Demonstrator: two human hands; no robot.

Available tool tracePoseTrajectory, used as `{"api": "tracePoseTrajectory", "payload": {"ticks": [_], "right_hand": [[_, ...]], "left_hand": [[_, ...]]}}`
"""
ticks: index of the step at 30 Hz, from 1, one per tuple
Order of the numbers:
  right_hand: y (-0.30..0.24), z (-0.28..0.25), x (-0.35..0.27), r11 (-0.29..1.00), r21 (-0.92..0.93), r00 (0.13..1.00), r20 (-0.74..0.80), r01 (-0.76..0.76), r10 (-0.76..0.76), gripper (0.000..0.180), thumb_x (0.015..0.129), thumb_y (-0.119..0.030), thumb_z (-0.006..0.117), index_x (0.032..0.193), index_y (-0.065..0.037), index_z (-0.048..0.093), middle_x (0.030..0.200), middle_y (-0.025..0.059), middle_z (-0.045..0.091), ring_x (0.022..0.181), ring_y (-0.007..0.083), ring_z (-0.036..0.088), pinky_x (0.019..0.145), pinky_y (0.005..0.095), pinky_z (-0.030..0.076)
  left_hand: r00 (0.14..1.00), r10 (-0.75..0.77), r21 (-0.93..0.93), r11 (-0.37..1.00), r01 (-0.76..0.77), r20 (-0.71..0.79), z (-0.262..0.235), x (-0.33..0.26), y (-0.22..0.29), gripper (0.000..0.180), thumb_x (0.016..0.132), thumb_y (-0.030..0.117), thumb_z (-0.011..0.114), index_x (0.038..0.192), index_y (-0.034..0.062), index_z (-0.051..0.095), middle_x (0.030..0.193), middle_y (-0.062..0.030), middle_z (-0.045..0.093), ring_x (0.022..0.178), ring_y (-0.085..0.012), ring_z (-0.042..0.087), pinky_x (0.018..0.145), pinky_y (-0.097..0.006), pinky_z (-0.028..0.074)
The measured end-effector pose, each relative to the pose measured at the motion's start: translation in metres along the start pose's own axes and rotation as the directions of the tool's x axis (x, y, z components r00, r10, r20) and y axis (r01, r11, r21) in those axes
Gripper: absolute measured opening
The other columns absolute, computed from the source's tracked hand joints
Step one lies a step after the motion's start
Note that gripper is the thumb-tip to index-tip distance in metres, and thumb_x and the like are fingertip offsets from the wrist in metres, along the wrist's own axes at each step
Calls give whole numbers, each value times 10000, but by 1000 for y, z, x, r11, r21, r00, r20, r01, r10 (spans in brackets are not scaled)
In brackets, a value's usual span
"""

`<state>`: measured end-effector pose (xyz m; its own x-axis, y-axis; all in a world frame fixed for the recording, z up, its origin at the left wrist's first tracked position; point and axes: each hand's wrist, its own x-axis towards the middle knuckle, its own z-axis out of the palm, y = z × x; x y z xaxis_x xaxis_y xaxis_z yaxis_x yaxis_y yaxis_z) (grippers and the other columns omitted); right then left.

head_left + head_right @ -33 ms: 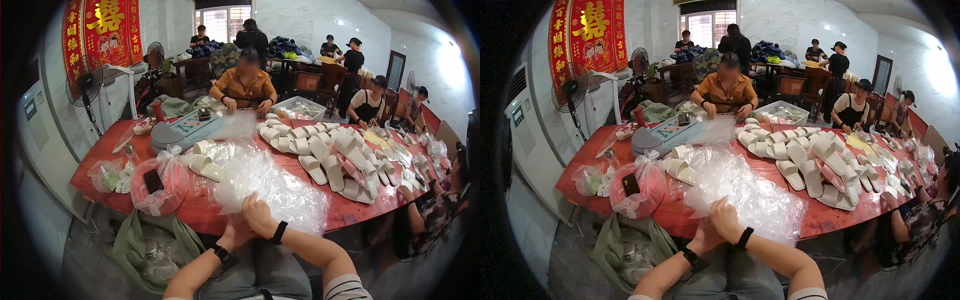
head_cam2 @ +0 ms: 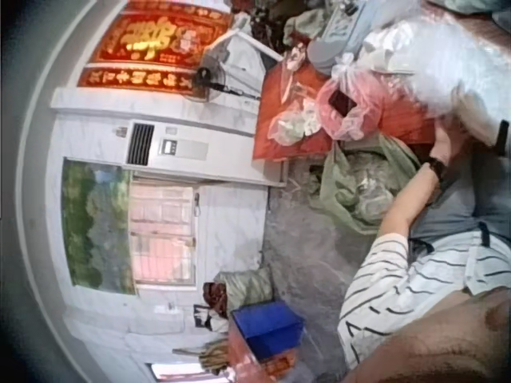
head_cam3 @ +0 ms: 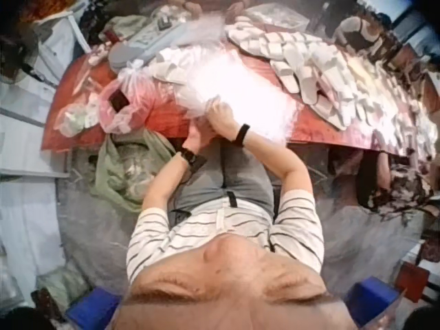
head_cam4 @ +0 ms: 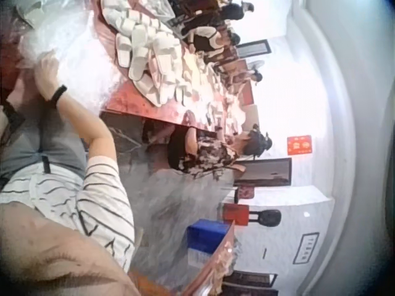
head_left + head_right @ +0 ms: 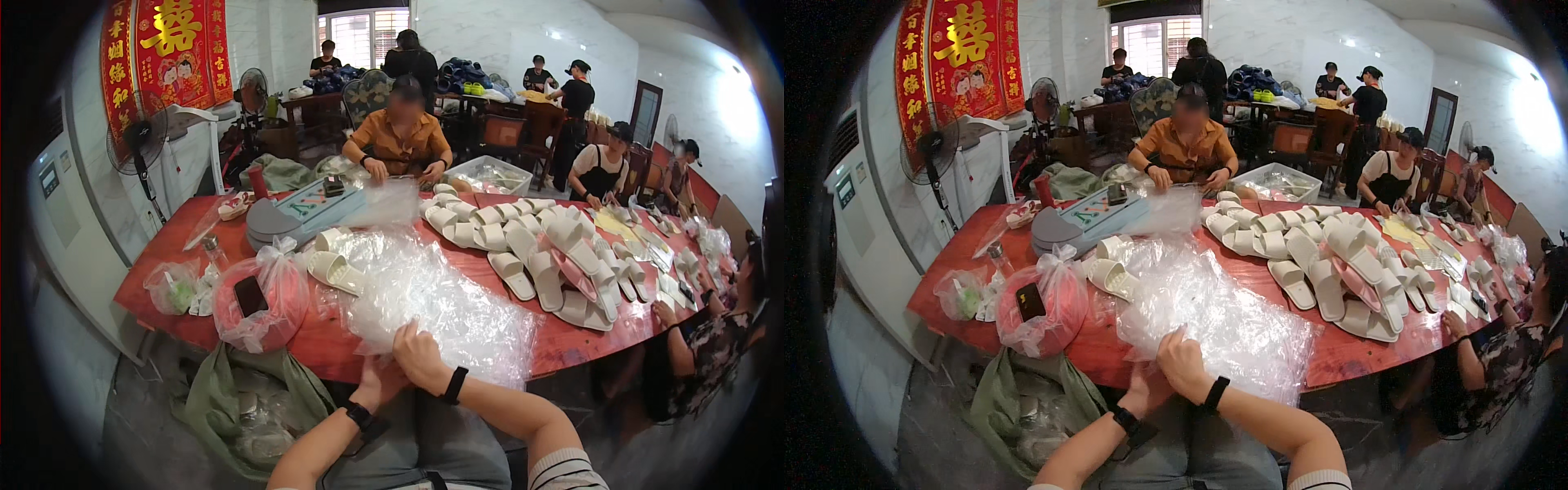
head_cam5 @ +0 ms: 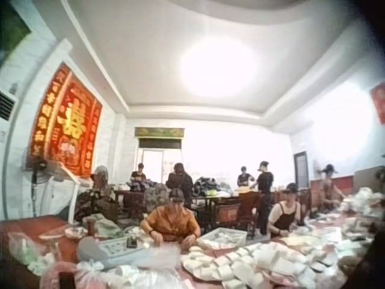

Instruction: Packing white slippers into plastic bags.

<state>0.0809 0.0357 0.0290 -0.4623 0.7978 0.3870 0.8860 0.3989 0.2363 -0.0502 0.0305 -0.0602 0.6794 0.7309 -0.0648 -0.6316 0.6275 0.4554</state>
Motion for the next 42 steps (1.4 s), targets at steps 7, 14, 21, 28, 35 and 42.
{"api": "tracePoseTrajectory", "payload": {"ticks": [7,14,21,28,35,42], "right_hand": [[-42,0,-45,993,-98,998,30,63,-61,375,819,-119,597,1082,146,632,1220,438,572,704,281,627,561,312,521],[-76,34,-81,995,36,977,189,92,-97,386,805,-179,632,1034,133,625,927,244,627,748,318,604,597,359,532],[-15,6,-88,730,669,956,102,140,-277,549,890,-246,672,1329,50,526,1275,248,615,1010,394,667,798,435,570],[53,-15,-88,650,747,979,-200,139,21,124,856,-102,632,868,-52,518,880,135,509,697,349,584,608,433,499],[18,16,-72,363,919,934,-254,152,253,215,829,76,640,927,-17,472,959,155,446,813,376,541,693,390,497],[14,17,-71,-231,941,819,332,-249,468,618,842,-48,741,1385,-75,448,1244,184,480,1042,341,568,935,384,523]], "left_hand": [[845,506,230,855,-465,-174,22,-40,56,891,888,767,460,1549,187,318,1542,-129,415,1396,-337,405,1141,-524,345],[623,769,953,62,-298,145,42,-28,37,794,887,196,768,1533,65,325,1455,-112,463,1350,-224,416,1132,-371,342],[697,653,701,644,-306,-295,-30,-30,52,480,941,43,621,1402,48,489,1235,-72,608,1110,-186,586,972,-321,480],[791,568,593,725,-351,-226,-33,-20,53,488,950,32,535,1429,31,439,1337,-133,570,1212,-266,579,1048,-422,477],[798,560,575,737,-357,-223,-41,-25,52,533,952,45,489,1475,57,387,1359,-151,548,1215,-296,569,1022,-438,488],[811,547,527,761,-378,-207,-35,-21,45,549,947,56,494,1484,59,374,1374,-160,536,1226,-311,564,1023,-456,490]]}}
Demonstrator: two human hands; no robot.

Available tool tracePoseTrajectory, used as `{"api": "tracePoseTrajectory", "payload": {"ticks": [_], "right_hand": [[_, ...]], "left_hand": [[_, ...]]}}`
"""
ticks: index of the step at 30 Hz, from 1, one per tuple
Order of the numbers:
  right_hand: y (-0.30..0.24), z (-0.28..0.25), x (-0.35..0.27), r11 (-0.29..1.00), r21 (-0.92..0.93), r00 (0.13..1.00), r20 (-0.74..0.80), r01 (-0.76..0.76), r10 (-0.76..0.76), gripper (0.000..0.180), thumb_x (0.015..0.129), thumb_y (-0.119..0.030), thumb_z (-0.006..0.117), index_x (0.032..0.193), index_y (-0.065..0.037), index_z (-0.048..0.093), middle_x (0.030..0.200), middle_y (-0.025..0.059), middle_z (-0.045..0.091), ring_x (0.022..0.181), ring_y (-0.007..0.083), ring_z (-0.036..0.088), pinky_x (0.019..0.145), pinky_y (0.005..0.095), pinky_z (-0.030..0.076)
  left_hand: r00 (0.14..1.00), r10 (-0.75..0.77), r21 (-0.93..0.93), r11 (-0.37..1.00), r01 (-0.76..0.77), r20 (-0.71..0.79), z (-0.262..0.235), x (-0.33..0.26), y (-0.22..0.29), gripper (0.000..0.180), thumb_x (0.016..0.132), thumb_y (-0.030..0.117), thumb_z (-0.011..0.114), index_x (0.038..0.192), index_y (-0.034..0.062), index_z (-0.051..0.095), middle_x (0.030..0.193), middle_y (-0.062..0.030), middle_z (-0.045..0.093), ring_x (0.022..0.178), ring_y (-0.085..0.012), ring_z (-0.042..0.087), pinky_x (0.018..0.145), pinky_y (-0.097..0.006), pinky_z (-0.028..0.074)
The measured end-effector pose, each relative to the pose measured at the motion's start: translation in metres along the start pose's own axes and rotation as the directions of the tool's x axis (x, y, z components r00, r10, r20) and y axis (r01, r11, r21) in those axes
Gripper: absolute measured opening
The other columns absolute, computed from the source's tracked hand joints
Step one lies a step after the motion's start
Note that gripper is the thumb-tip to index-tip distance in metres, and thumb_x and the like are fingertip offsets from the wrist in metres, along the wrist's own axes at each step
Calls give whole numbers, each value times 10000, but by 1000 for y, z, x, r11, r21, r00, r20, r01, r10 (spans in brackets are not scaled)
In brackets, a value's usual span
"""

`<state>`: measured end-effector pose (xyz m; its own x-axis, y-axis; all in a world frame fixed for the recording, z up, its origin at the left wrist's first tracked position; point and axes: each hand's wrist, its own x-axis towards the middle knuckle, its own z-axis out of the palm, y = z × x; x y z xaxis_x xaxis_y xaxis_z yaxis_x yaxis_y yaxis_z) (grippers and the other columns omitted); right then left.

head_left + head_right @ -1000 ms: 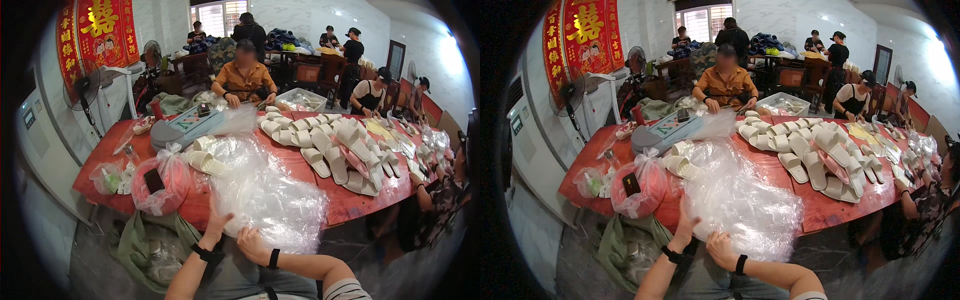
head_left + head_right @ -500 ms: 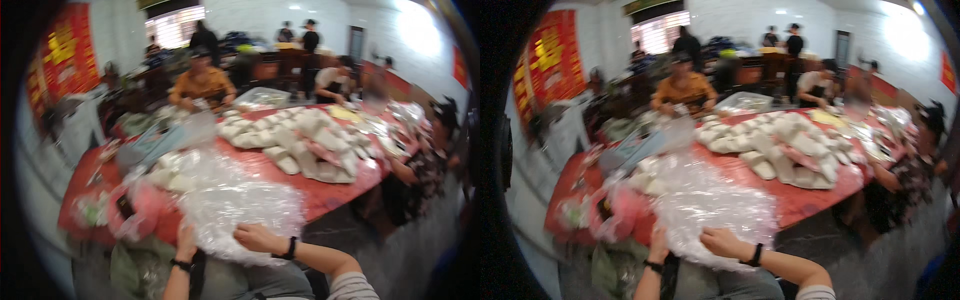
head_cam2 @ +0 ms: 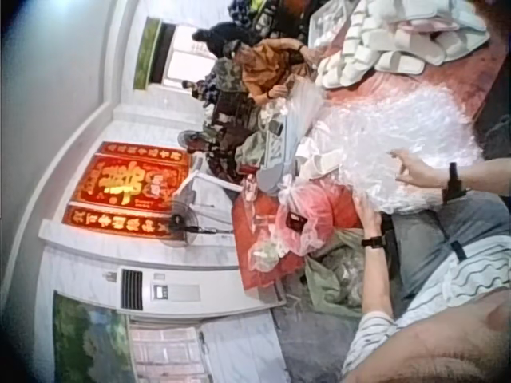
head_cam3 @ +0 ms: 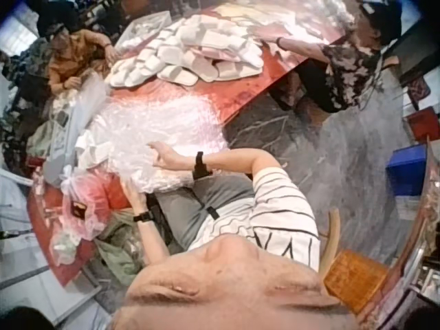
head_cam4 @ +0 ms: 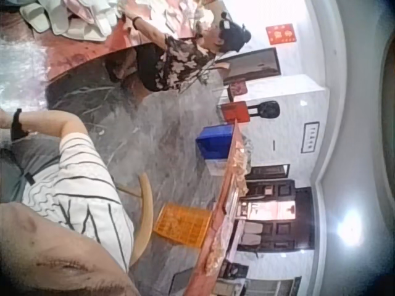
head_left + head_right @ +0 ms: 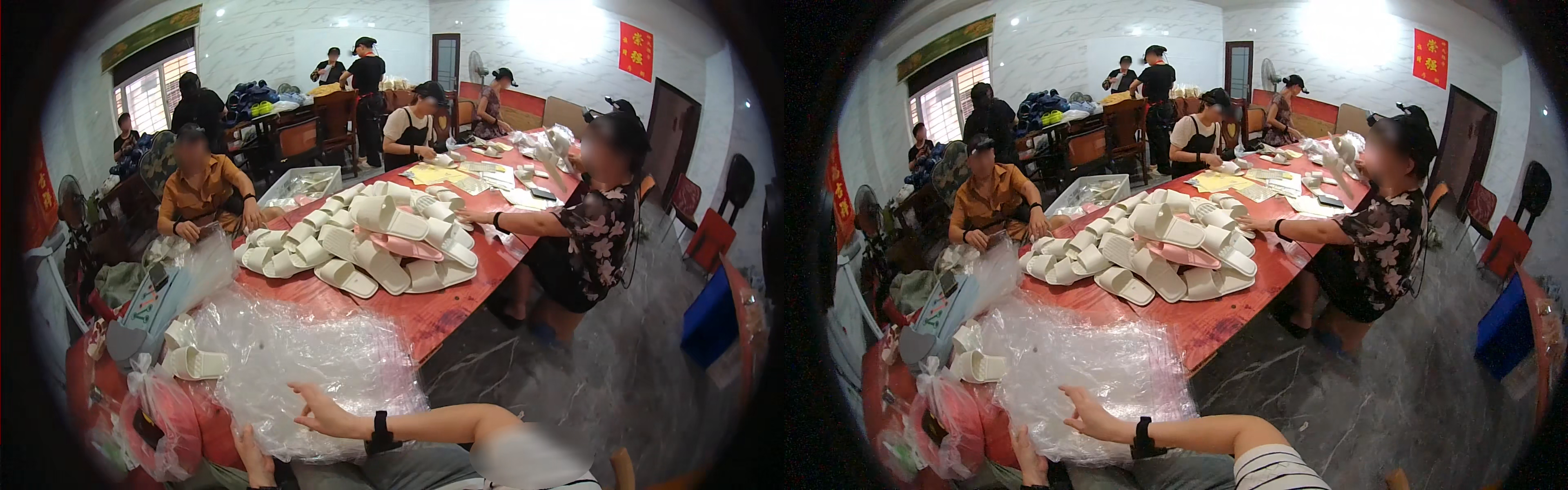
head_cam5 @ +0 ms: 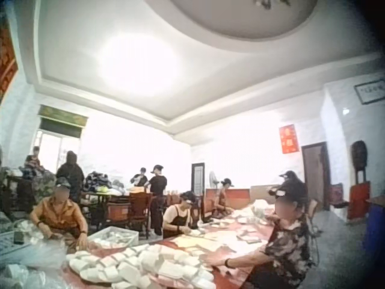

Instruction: Packing white slippers into plastic bags.

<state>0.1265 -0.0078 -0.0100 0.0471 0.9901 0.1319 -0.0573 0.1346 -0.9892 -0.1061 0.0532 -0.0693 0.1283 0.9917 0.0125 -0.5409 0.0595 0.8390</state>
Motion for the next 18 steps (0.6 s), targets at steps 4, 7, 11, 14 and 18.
{"api": "tracePoseTrajectory", "payload": {"ticks": [4,7,11,14,18], "right_hand": [[-21,-8,16,547,-734,913,364,402,-182,993,771,-245,827,1581,-215,253,1485,188,381,1195,345,523,923,481,505],[-42,-14,30,65,-795,779,570,603,-260,1085,677,-407,854,1582,-346,261,1615,136,264,1387,393,375,983,592,429],[-53,-23,41,-40,-738,718,666,673,-203,1051,700,-558,801,1576,-408,241,1679,95,102,1510,424,131,1078,678,311],[-30,-7,51,16,-791,784,604,612,-144,998,739,-675,713,1576,-420,232,1690,97,41,1511,489,34,1073,741,263],[9,22,52,124,-902,909,417,413,3,961,783,-823,547,1583,-391,234,1685,133,20,1450,622,21,980,848,219]], "left_hand": [[998,17,57,998,-14,-59,-7,-7,8,571,937,66,516,1489,65,370,1377,-154,536,1224,-309,568,1034,-452,489],[998,2,60,998,2,-58,-17,-8,5,571,939,51,525,1489,69,374,1380,-144,535,1219,-290,572,1038,-434,487],[999,48,92,995,-47,-11,11,-6,1,527,956,29,511,1470,68,401,1383,-123,537,1233,-262,561,1050,-399,471],[997,24,92,996,-18,-68,13,-11,4,497,991,100,536,1470,75,404,1409,-115,519,1284,-252,519,1081,-414,438],[999,-8,-116,993,4,-36,6,-14,4,608,1003,335,616,1491,78,359,1426,-115,494,1312,-255,487,1106,-440,402]]}}
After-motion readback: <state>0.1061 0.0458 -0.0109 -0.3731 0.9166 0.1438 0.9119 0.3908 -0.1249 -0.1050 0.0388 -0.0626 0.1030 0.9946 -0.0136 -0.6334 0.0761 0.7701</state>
